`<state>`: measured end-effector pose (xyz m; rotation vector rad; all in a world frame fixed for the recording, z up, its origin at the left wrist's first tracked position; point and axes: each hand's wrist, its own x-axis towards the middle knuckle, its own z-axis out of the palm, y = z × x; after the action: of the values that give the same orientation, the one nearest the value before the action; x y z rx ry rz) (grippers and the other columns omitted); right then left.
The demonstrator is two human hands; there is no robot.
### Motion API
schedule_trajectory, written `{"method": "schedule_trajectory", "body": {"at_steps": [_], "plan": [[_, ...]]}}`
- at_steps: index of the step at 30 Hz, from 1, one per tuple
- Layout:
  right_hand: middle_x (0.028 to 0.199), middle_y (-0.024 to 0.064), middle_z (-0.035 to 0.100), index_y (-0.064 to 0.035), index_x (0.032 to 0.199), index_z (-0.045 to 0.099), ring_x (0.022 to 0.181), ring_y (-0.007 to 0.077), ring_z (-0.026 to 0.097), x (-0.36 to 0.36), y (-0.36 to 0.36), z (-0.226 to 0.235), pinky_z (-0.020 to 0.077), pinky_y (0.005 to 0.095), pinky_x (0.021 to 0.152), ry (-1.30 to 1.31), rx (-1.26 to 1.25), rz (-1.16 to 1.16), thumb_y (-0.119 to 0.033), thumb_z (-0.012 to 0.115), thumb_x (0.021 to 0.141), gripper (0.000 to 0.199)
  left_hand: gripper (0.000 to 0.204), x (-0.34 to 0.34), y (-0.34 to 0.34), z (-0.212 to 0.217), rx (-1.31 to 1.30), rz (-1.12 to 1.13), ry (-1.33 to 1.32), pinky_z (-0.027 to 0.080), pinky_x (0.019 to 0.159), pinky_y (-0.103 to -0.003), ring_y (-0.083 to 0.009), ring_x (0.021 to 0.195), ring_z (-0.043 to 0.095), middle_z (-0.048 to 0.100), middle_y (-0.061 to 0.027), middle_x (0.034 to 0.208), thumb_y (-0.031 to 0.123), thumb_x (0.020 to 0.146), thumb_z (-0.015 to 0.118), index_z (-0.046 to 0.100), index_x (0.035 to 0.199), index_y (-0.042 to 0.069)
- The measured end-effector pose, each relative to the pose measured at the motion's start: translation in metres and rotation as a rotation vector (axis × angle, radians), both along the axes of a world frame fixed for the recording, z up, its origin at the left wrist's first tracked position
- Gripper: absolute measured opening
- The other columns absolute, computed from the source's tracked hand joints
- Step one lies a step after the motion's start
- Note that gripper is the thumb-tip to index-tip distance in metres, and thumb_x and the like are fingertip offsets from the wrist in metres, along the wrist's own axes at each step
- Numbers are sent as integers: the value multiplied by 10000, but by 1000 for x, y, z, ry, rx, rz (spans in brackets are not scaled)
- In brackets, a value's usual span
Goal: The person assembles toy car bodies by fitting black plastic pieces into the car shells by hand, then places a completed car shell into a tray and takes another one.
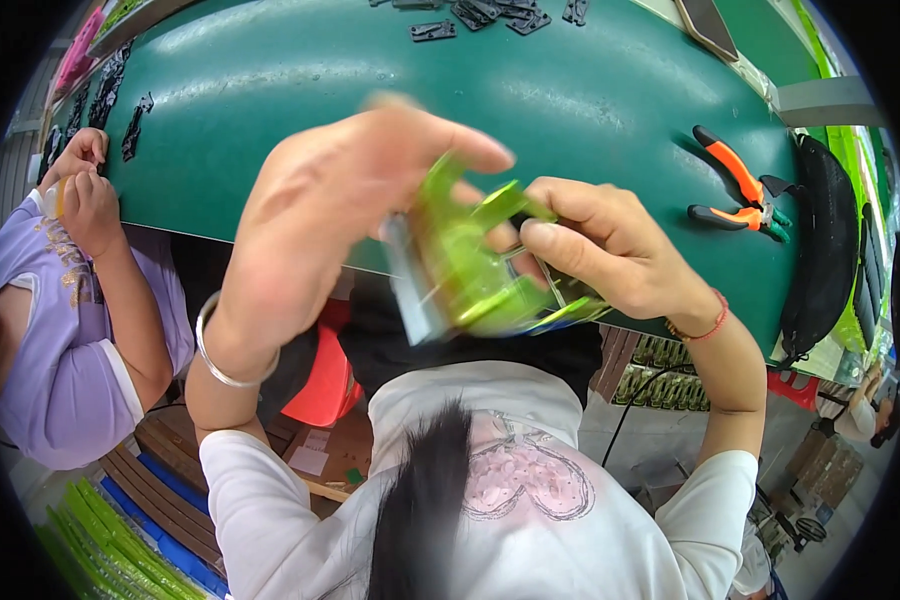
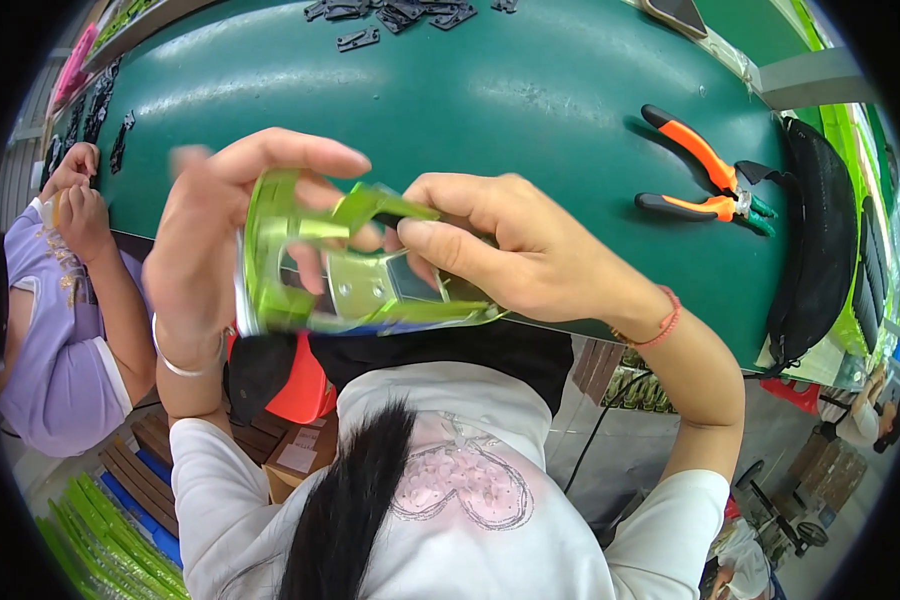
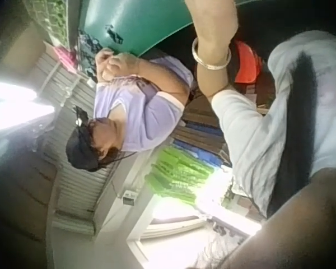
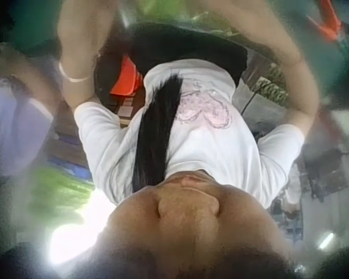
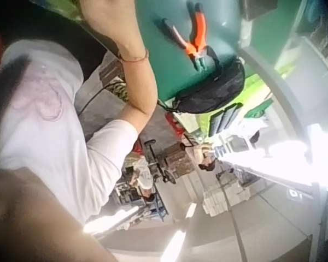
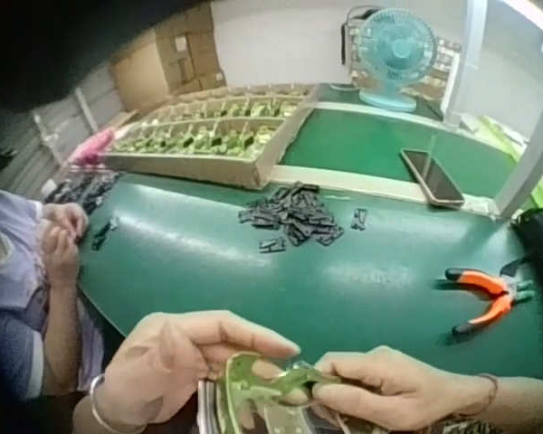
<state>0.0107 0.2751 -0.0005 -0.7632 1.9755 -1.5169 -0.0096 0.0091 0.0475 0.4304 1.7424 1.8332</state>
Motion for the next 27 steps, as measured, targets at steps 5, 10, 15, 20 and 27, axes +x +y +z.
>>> {"method": "schedule_trajectory", "body": {"at_steps": [5, 10, 15, 20, 27], "plan": [[896, 88, 666, -10, 1250, 634, 675, 119, 578, 14, -3, -13, 433, 262, 539, -526, -506, -110, -477, 461, 1155, 508, 914, 24, 16, 13, 127, 96, -23, 638, 732, -349, -303, 974, 768, 687, -298, 1353, 655, 1126, 342, 453, 1521, -162], [700, 118, 613, -20, 1038, 631, 521, 152, 517, 13, -4, -11, 422, 281, 403, -1008, -817, 13, -441, 488, 1154, 459, 316, 26, 18, 15, -164, 335, 476, 457, 596, -190, -46, 722, 583, 791, -160, 1092, 109, 1085, 627, 671, 1352, -54], [638, 147, 602, -19, 978, 622, 480, 169, 509, 12, -6, -13, 415, 275, 392, -1031, -796, 48, -376, 452, 1173, 441, 244, 25, 16, 9, -186, 338, 370, 389, 584, -181, -14, 706, 506, 783, -82, 1025, 98, 1064, 682, 725, 1268, -30], [636, 153, 604, -13, 965, 628, 481, 180, 525, 13, -4, -14, 408, 281, 387, -961, -790, 80, -364, 455, 1172, 443, 211, 23, 21, 4, -195, 312, 337, 395, 596, -179, -18, 723, 528, 782, -65, 990, 87, 1057, 696, 747, 1230, -22], [644, 145, 606, -19, 987, 642, 477, 168, 521, 15, -2, -20, 401, 289, 399, -907, -729, 83, -395, 459, 1168, 456, 135, 20, 21, 3, -316, 130, 326, 445, 613, -204, -22, 753, 609, 716, -8, 837, 97, 1019, 754, 755, 1052, -34]]}}
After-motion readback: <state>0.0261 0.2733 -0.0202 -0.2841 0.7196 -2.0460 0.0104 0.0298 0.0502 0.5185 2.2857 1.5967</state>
